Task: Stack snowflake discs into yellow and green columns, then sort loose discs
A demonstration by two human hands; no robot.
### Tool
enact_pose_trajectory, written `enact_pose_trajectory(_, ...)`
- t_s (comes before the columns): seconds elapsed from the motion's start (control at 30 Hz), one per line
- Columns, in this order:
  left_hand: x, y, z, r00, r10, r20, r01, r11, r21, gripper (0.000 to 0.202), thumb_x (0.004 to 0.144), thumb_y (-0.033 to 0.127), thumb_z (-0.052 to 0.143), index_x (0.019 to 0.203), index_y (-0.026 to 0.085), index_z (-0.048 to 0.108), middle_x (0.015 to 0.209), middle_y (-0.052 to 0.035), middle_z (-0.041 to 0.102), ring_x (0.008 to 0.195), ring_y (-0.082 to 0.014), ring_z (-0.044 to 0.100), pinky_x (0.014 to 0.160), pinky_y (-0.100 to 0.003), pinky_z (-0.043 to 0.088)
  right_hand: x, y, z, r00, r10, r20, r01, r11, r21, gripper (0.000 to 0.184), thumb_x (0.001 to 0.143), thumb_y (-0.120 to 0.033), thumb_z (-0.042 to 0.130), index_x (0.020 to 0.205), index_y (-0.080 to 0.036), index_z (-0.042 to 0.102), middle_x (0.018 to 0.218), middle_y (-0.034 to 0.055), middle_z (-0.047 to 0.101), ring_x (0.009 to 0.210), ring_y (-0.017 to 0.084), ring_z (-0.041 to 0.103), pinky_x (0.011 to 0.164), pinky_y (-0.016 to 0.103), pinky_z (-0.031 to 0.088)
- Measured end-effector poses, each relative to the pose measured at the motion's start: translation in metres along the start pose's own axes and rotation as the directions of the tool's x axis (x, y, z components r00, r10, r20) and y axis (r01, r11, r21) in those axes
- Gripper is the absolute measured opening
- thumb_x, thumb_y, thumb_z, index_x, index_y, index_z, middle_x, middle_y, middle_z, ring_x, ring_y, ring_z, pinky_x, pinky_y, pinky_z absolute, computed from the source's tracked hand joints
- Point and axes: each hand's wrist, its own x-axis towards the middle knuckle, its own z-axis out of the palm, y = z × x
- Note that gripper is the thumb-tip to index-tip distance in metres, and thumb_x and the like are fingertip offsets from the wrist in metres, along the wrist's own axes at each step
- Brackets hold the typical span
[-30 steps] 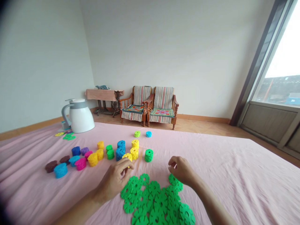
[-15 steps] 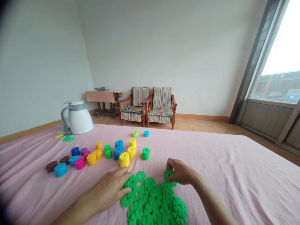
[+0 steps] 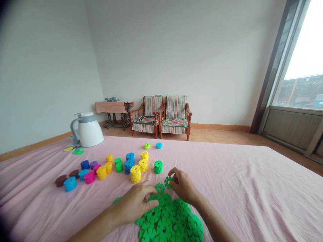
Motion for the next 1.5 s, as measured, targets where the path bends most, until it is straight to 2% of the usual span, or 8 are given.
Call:
enact_pose_trajectory(0.27, 0.031, -0.018, 0.022, 0.963, -0.160, -0.219, 0.070, 0.926, -0.370, 0.022, 0.083, 0.033, 0.050, 0.076, 0.015, 0.059, 0.067, -0.0008, 0.061, 0.063, -0.0137, 0.057, 0.056, -0.022, 0.040, -0.005, -0.018, 0.018, 0.997, -0.066, 0.047, 0.053, 0.969, 0.243, 0.017, 0.075, -0.014, 0.048, 0.091, -0.020, 0.048, 0.059, -0.0080, 0.047, 0.053, 0.008, 0.048, 0.049, 0.019, 0.036)
enact_pose_trajectory(0.5, 0.029, -0.027, 0.026, 0.963, -0.174, -0.204, 0.048, 0.861, -0.506, 0.031, 0.083, 0.041, 0.048, 0.063, 0.017, 0.049, 0.054, 0.0028, 0.052, 0.051, -0.0114, 0.052, 0.048, -0.021, 0.038, -0.009, -0.031, 0.020, 0.992, -0.099, 0.083, 0.081, 0.976, 0.202, 0.033, 0.069, -0.010, 0.054, 0.100, -0.021, 0.050, 0.062, -0.0077, 0.047, 0.057, 0.008, 0.046, 0.053, 0.019, 0.035)
enact_pose_trajectory(0.7, 0.030, -0.033, 0.028, 0.946, -0.322, -0.033, 0.215, 0.702, -0.679, 0.047, 0.076, 0.063, 0.046, 0.069, 0.017, 0.047, 0.052, 0.0033, 0.053, 0.032, -0.0070, 0.039, 0.033, -0.019, 0.025, -0.014, -0.041, 0.021, 0.994, -0.093, 0.058, 0.086, 0.989, 0.118, 0.036, 0.068, -0.014, 0.059, 0.103, -0.020, 0.051, 0.067, -0.0055, 0.050, 0.061, 0.010, 0.049, 0.056, 0.021, 0.038)
enact_pose_trajectory(0.8, 0.027, -0.032, 0.027, 0.940, -0.335, -0.058, 0.215, 0.718, -0.662, 0.044, 0.080, 0.059, 0.042, 0.069, 0.017, 0.048, 0.051, 0.0040, 0.052, 0.033, -0.0071, 0.038, 0.035, -0.019, 0.024, -0.013, -0.039, 0.021, 0.993, -0.107, 0.040, 0.103, 0.991, 0.089, 0.034, 0.070, -0.017, 0.059, 0.103, -0.020, 0.052, 0.066, -0.0052, 0.051, 0.061, 0.010, 0.050, 0.056, 0.021, 0.039)
enact_pose_trajectory(0.93, 0.020, -0.030, 0.025, 0.940, -0.212, -0.267, 0.076, 0.894, -0.441, 0.031, 0.085, 0.035, 0.043, 0.060, 0.018, 0.043, 0.050, 0.0052, 0.042, 0.045, -0.0087, 0.042, 0.045, -0.021, 0.026, 0.004, -0.023, 0.016, 0.992, -0.041, -0.123, 0.044, 0.999, 0.024, 0.028, 0.070, -0.023, 0.060, 0.098, -0.018, 0.053, 0.069, -0.0028, 0.056, 0.060, 0.011, 0.053, 0.054, 0.022, 0.040)
enact_pose_trajectory(1.03, 0.017, -0.031, 0.028, 0.933, -0.165, -0.319, 0.074, 0.957, -0.279, 0.029, 0.084, 0.028, 0.043, 0.057, 0.018, 0.040, 0.051, 0.0045, 0.041, 0.050, -0.0095, 0.041, 0.048, -0.022, 0.023, 0.026, -0.010, 0.012, 0.976, -0.006, -0.218, 0.003, 1.000, -0.013, 0.027, 0.069, -0.029, 0.062, 0.093, -0.017, 0.055, 0.082, 0.0025, 0.060, 0.065, 0.013, 0.057, 0.058, 0.025, 0.044)
enact_pose_trajectory(1.27, 0.018, -0.036, 0.037, 0.909, -0.242, -0.341, 0.167, 0.958, -0.234, 0.027, 0.086, 0.027, 0.040, 0.060, 0.019, 0.041, 0.052, 0.0037, 0.042, 0.052, -0.0121, 0.046, 0.050, -0.023, 0.024, 0.069, -0.001, 0.023, 0.968, -0.004, -0.250, -0.018, 0.996, -0.082, 0.028, 0.066, -0.030, 0.065, 0.090, -0.016, 0.059, 0.095, 0.0074, 0.060, 0.077, 0.017, 0.061, 0.069, 0.032, 0.049)
enact_pose_trajectory(1.5, 0.018, -0.035, 0.038, 0.909, -0.253, -0.332, 0.169, 0.950, -0.262, 0.024, 0.084, 0.026, 0.043, 0.061, 0.019, 0.043, 0.052, 0.0032, 0.046, 0.052, -0.0123, 0.047, 0.049, -0.023, 0.024, 0.079, 0.004, 0.029, 0.986, 0.020, -0.165, -0.031, 0.998, -0.060, 0.027, 0.067, -0.031, 0.064, 0.089, -0.017, 0.059, 0.095, 0.0069, 0.061, 0.077, 0.017, 0.062, 0.068, 0.030, 0.049)
